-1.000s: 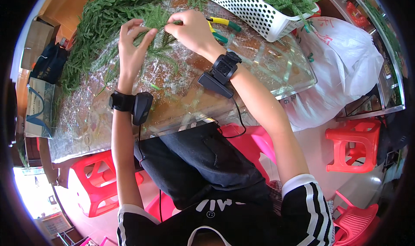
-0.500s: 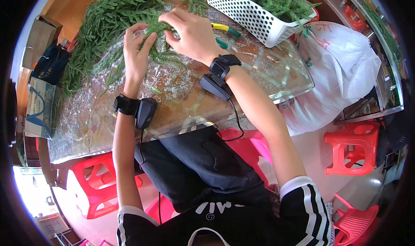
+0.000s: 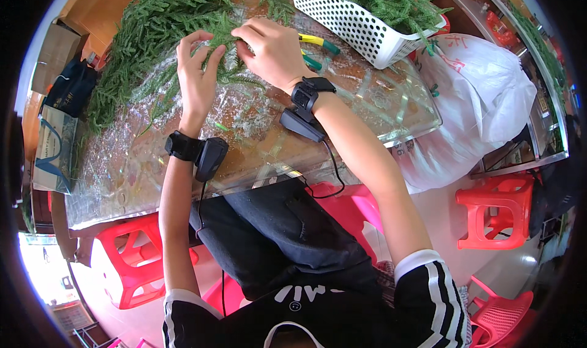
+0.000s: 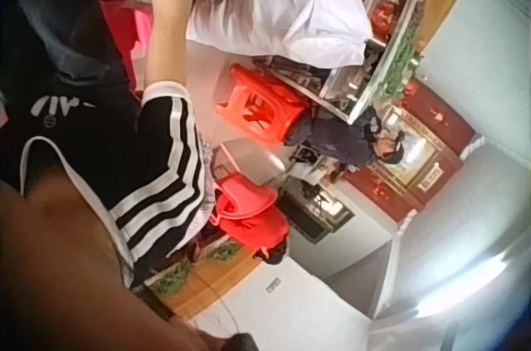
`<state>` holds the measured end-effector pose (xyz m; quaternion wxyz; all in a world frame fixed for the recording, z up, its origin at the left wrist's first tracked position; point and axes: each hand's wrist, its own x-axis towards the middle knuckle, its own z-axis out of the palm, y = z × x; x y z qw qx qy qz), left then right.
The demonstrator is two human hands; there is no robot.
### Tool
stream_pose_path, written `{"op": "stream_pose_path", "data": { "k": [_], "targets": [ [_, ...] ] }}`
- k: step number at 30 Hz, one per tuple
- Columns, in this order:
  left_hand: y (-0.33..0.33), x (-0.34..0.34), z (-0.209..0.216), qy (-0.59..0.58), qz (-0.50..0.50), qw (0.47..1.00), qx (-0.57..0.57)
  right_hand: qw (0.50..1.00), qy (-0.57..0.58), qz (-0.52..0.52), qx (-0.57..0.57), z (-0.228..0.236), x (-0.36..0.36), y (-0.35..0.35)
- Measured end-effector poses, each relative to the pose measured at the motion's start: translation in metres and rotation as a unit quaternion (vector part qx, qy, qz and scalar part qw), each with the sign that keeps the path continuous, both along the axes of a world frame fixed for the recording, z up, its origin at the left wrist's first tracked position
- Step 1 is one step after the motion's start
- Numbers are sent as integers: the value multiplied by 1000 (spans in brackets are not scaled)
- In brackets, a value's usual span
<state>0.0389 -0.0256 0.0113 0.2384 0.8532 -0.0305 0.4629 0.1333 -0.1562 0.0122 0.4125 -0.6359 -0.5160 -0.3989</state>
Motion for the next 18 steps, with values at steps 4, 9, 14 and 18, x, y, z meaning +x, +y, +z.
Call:
{"op": "stream_pose_path", "data": {
  "k": [4,9,14,18],
  "targets": [
    [4,-1,0,-52,46,991,115,994,93,47,-21,-8,2,3],
    [5,-6,8,-70,92,973,202,922,349,161,-38,-9,-2,4],
    [5,-10,14,-85,115,965,220,851,469,231,-44,-3,-3,2],
    [9,-11,13,-77,112,970,202,817,499,280,-65,2,-1,-3]
  ]
}}
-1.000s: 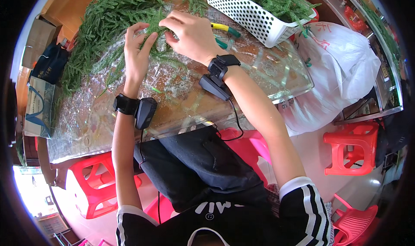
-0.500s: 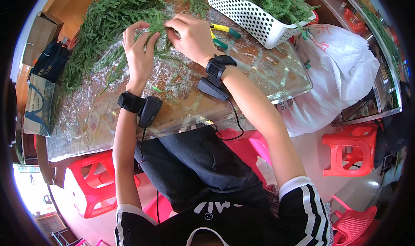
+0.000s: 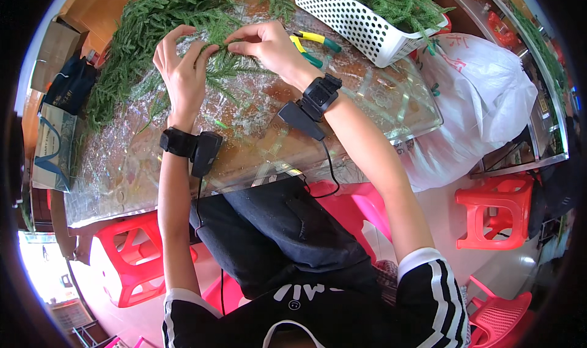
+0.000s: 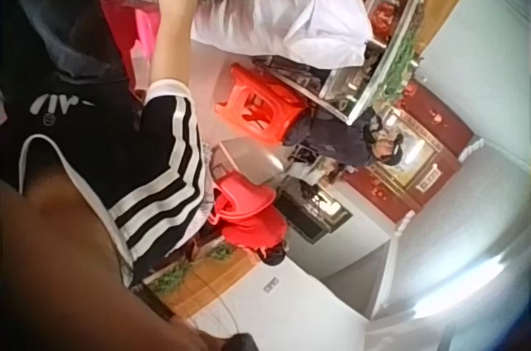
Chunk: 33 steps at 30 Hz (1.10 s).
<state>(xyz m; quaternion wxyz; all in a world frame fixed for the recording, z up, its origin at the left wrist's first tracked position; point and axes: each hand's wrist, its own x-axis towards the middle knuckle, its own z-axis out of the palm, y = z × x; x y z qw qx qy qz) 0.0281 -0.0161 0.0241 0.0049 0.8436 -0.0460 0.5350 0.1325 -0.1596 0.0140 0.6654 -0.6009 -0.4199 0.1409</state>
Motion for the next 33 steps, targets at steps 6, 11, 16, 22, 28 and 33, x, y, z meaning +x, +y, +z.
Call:
{"op": "stream_pose_path", "data": {
  "k": [6,11,16,22,28,33],
  "targets": [
    [3,2,-3,32,-17,999,-34,996,30,82,-26,4,9,-7],
    [2,4,-6,56,-47,995,-67,985,71,156,-34,3,20,-10],
    [-2,4,-4,63,-61,993,-74,978,65,199,-25,-2,28,-11],
    [-2,4,-1,63,-74,994,-58,973,81,214,-7,-6,32,-12],
    [-7,-5,8,118,-49,991,44,983,71,157,-69,0,28,-17],
    [-5,-6,9,130,-63,987,71,987,73,114,-86,-2,25,-13]
  ]
}}
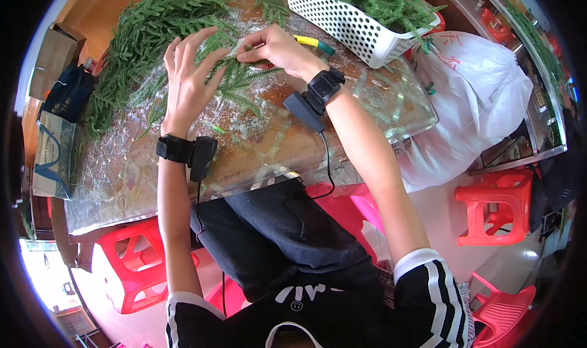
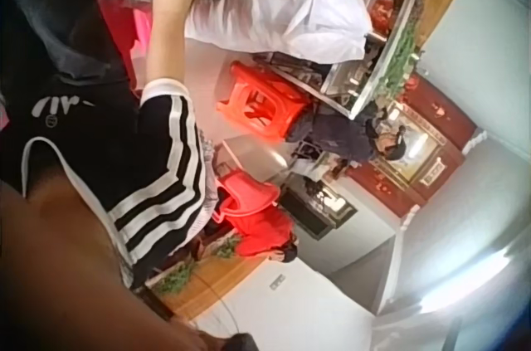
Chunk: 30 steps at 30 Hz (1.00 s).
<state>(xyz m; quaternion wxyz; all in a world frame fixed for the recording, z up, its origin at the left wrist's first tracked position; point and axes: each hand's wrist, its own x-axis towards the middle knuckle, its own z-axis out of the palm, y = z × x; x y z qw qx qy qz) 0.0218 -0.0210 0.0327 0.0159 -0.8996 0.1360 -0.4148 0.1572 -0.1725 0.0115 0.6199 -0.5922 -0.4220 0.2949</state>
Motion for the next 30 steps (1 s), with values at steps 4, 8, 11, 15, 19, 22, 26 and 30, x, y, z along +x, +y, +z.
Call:
{"op": "stream_pose_path", "data": {
  "k": [4,8,11,15,19,22,26,30],
  "targets": [
    [-4,-1,1,18,3,999,39,999,-12,-38,-12,-1,-4,2],
    [-1,0,-3,6,-18,999,36,1000,11,-15,-14,0,0,-1],
    [-2,0,-5,-4,-23,998,53,998,39,46,-8,2,2,-5],
    [0,-1,-7,-10,-33,997,73,998,30,37,-44,3,-2,-5],
    [-1,0,-7,-20,-40,996,80,997,30,42,-53,3,-2,-6],
    [-3,-1,-6,-19,-45,996,79,998,18,46,-42,1,1,-6],
    [-2,-2,-7,-12,-48,996,76,997,21,65,-44,1,0,-5],
    [1,-2,-10,-23,-51,996,67,998,2,43,-53,3,-4,-6]
  ]
}}
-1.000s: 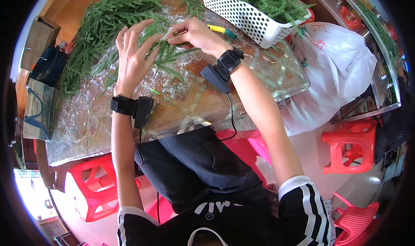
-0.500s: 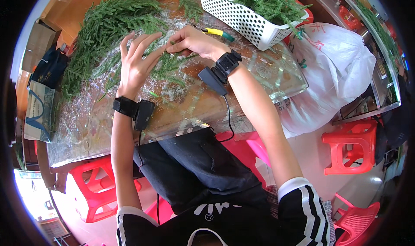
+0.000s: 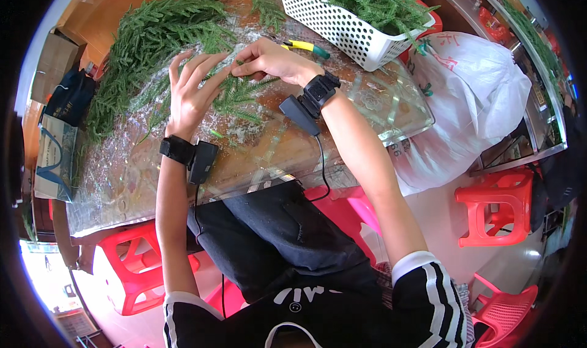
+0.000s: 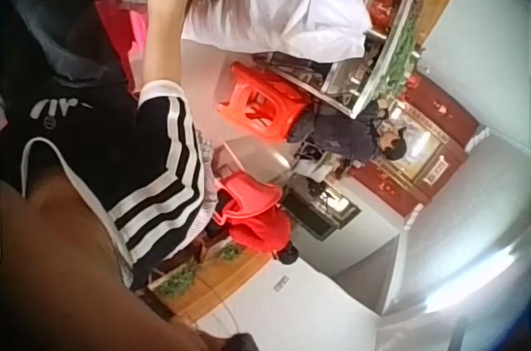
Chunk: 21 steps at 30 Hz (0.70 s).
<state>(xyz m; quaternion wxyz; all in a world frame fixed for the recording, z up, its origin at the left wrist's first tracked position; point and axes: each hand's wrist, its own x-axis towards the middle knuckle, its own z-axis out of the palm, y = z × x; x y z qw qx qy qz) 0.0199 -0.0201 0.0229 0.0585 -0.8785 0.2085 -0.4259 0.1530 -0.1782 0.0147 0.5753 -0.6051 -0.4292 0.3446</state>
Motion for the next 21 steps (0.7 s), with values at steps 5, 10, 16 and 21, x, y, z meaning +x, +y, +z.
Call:
{"op": "stream_pose_path", "data": {
  "k": [5,10,16,21],
  "targets": [
    [1,-1,-1,-21,16,1000,-15,1000,-4,5,22,1,0,1],
    [5,-2,-2,-40,30,999,5,999,-22,12,42,-4,4,3],
    [1,-3,0,-47,28,998,33,998,-49,32,14,-7,11,2],
    [3,-1,2,-24,23,999,15,994,-96,9,50,-7,6,5]
  ]
}}
